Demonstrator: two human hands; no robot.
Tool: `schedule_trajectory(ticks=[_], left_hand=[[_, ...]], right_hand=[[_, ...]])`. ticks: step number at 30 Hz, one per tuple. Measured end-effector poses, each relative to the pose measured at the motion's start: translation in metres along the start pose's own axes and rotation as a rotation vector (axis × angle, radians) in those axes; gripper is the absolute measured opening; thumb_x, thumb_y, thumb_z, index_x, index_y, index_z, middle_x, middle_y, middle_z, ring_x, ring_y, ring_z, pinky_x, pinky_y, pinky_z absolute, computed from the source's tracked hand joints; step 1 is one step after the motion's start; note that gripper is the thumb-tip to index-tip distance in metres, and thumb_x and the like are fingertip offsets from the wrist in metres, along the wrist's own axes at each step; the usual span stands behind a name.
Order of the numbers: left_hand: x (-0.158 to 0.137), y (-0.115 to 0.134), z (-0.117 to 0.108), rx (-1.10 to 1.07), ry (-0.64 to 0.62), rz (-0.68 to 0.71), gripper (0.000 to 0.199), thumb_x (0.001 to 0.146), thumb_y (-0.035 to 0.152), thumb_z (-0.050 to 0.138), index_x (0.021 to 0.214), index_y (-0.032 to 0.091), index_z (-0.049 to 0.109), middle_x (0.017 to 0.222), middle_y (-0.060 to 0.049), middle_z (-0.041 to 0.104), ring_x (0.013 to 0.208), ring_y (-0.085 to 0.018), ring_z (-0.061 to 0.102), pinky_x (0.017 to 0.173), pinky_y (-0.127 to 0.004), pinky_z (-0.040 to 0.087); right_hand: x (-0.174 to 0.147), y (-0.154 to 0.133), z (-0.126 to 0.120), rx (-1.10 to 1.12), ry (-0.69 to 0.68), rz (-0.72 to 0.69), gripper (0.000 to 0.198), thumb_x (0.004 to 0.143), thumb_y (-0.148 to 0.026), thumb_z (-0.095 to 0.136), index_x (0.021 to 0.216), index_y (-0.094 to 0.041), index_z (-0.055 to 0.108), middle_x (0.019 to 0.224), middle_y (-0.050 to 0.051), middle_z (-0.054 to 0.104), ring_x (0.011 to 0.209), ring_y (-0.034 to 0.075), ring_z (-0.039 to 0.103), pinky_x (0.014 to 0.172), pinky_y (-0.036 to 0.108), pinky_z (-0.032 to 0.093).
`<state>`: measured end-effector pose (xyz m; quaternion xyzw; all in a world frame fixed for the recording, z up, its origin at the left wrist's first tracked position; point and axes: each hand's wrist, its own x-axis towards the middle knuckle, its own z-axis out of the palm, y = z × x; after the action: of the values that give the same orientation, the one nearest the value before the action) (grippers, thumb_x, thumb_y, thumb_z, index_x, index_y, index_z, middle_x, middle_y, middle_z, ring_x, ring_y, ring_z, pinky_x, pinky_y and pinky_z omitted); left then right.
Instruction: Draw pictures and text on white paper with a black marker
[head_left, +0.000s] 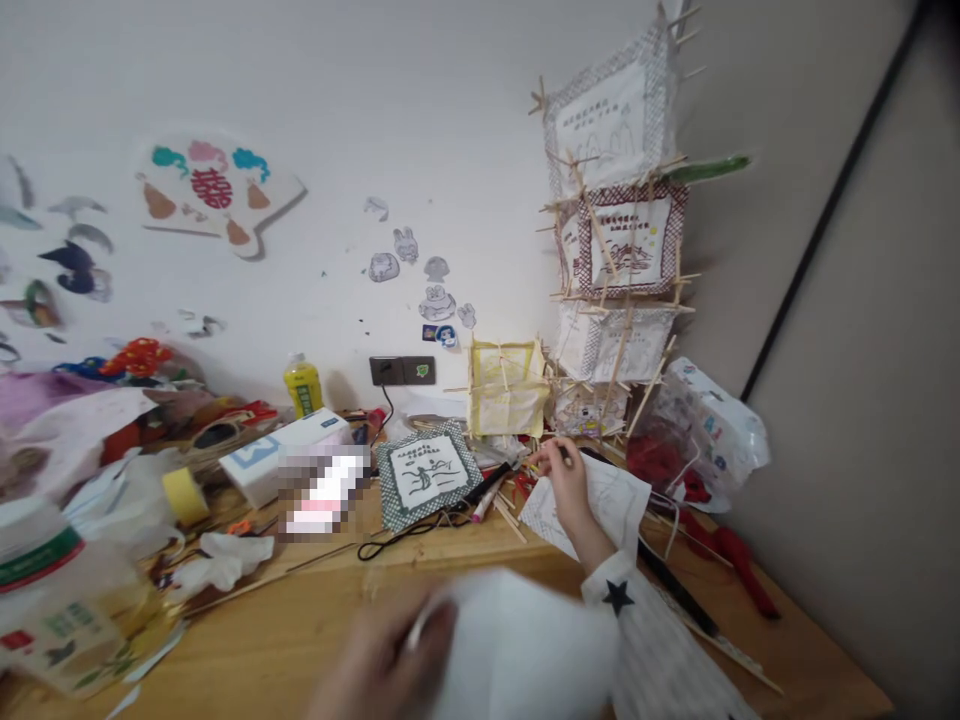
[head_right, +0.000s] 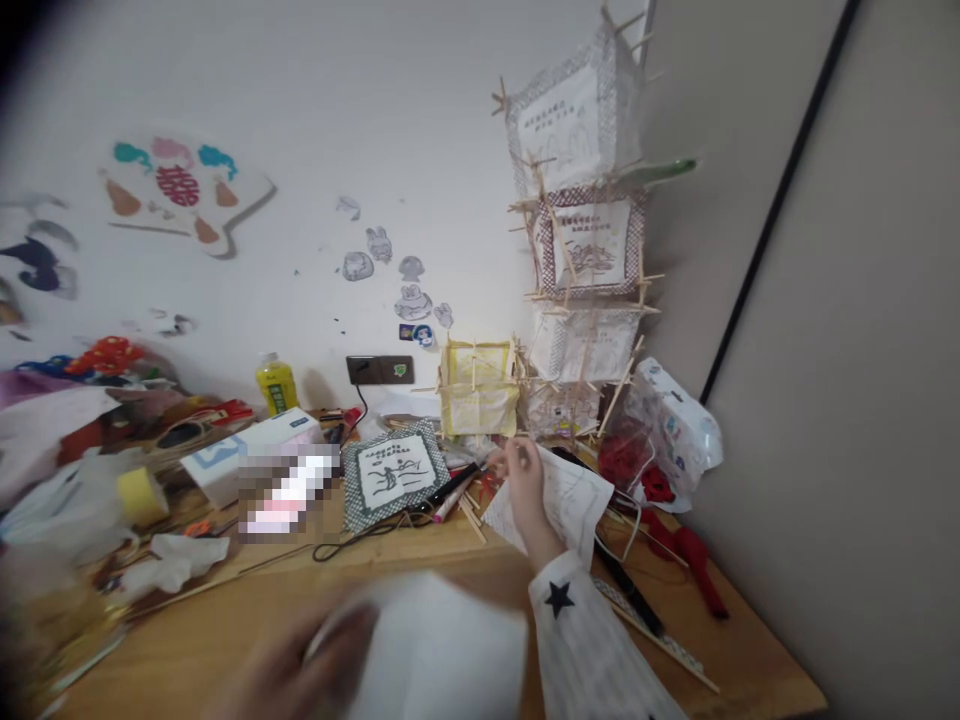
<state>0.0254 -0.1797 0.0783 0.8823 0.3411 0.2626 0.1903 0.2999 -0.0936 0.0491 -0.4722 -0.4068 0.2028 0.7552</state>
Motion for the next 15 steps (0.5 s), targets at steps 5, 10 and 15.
schedule_trajectory(ticks=[5, 10, 15], left_hand=[[0.056, -0.027, -0.003, -0.203, 0.099, -0.281, 0.028, 0.084, 0.025, 0.04, 0.098, 0.013, 0.061, 0.082, -0.007, 0.071, 0.071, -0.024, 0.068, 0.061, -0.034, 0.056], [0.047, -0.07, 0.037, -0.076, 0.143, -0.2, 0.041, 0.077, 0.016, 0.045, 0.116, 0.01, 0.055, 0.115, -0.02, 0.063, 0.108, -0.034, 0.06, 0.091, -0.054, 0.047], [0.019, -0.06, 0.057, 0.023, -0.054, 0.156, 0.032, 0.08, 0.017, 0.055, 0.11, 0.023, 0.064, 0.134, -0.008, 0.056, 0.131, -0.033, 0.04, 0.11, -0.058, 0.025]], right_hand=[[-0.008, -0.001, 0.002, 0.083, -0.189, 0.116, 0.037, 0.077, -0.057, 0.06, 0.076, -0.021, 0.05, 0.063, 0.002, 0.068, 0.046, 0.013, 0.052, 0.046, 0.025, 0.042], [-0.024, -0.001, 0.009, -0.063, -0.428, 0.081, 0.032, 0.082, -0.052, 0.06, 0.081, -0.021, 0.054, 0.069, 0.002, 0.068, 0.058, 0.015, 0.058, 0.056, 0.026, 0.046], [-0.033, -0.007, 0.012, -0.19, -0.419, -0.016, 0.028, 0.087, -0.048, 0.055, 0.079, -0.021, 0.053, 0.07, 0.001, 0.066, 0.064, 0.017, 0.059, 0.063, 0.029, 0.046]])
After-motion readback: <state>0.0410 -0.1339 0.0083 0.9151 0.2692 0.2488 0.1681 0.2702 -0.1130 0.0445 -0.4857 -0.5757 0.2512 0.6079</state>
